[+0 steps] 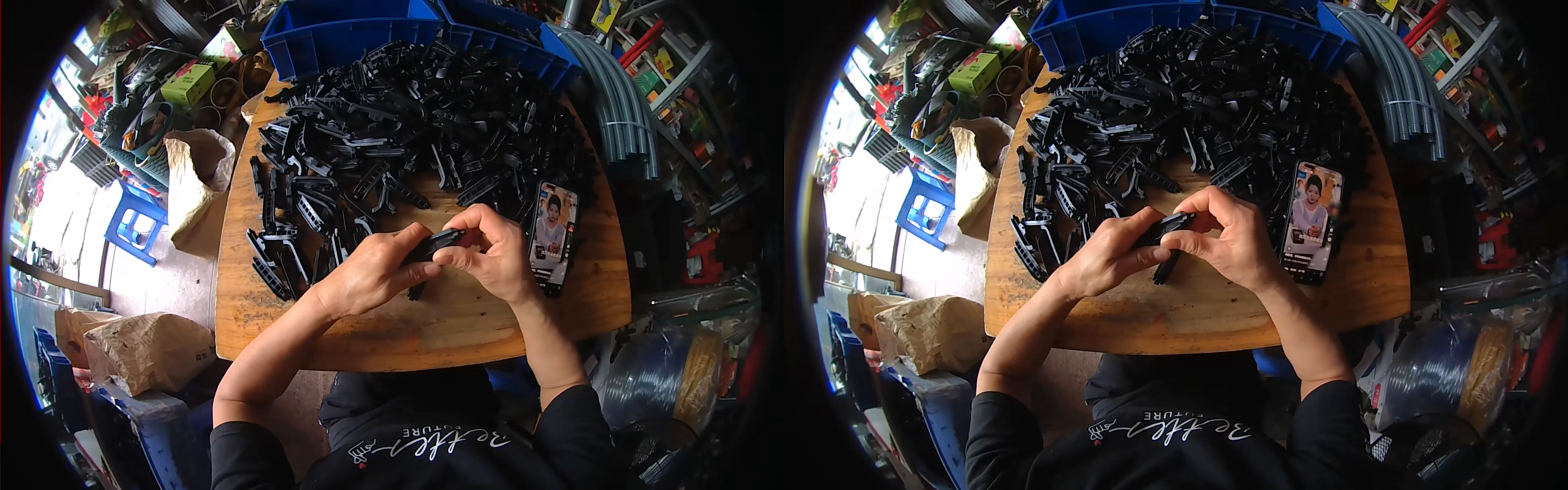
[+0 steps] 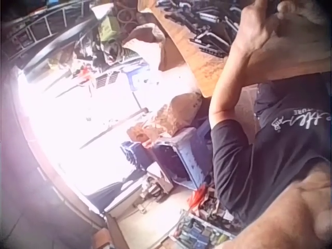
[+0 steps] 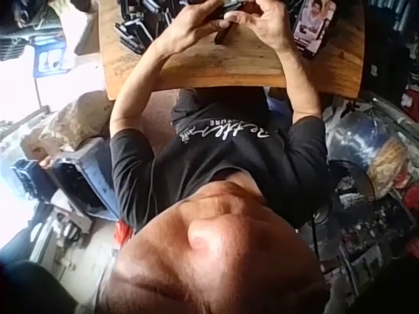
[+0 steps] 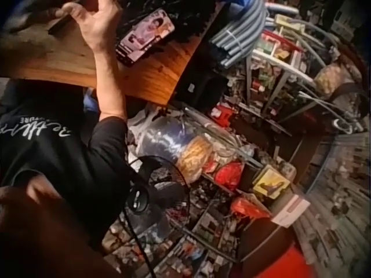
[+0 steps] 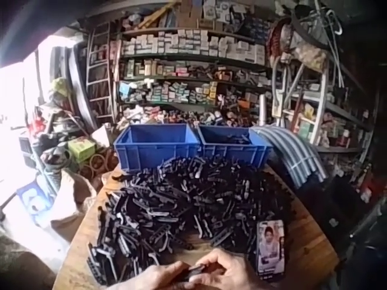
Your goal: Assembling small black plastic components by snapping pieces together at a workbench.
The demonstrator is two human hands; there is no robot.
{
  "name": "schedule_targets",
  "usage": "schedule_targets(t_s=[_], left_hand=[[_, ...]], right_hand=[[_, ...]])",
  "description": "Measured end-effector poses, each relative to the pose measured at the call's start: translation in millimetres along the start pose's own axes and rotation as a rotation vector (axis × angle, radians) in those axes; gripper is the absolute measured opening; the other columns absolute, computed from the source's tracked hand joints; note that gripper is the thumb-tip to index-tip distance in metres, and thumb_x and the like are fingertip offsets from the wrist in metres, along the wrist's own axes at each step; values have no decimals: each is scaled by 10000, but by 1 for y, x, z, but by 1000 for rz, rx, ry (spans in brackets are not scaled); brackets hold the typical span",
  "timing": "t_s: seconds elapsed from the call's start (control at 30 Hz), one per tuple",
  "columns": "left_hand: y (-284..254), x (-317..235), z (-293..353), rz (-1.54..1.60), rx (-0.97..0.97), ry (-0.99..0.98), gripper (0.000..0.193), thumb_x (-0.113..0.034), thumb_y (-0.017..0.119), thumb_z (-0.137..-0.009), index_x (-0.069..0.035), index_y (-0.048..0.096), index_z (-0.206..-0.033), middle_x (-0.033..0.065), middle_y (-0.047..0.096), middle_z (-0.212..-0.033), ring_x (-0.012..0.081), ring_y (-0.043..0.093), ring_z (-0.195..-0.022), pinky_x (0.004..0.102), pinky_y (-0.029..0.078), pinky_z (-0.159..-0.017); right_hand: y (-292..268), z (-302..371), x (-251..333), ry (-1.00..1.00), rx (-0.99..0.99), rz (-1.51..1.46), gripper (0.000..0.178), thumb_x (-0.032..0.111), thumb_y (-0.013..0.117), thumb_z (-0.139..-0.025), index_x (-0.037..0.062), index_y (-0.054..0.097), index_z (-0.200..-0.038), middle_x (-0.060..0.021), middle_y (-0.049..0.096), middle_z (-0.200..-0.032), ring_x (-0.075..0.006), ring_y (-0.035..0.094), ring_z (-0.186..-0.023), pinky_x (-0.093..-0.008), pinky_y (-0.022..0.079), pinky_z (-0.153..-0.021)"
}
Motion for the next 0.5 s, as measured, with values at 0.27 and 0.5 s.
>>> schedule_targets(t_s=[0.27,0.5], left_hand=[[-26,-15,4,-130,-163,55,225,-54,635,-855,11,533,-1044,118,638,-857,181,632,-748,303,485,-640],[-46,-5,1,-93,-279,-92,222,52,635,-737,-53,495,-873,26,560,-858,90,517,-782,231,426,-720]], right_hand=[[-3,-18,25,-160,107,236,422,208,755,-772,27,584,-1113,-67,575,-1070,-144,562,-942,-286,470,-801],[-8,-28,-29,-153,18,1194,289,11,683,-734,27,601,-1011,-70,549,-964,-254,508,-958,-359,427,-831]])
Point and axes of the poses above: each hand's wrist, its own z-axis away from the middle knuckle, its own y-axis out of the palm, x = y × z, the point moved 10 cm from there along -z, towards the middle knuckle
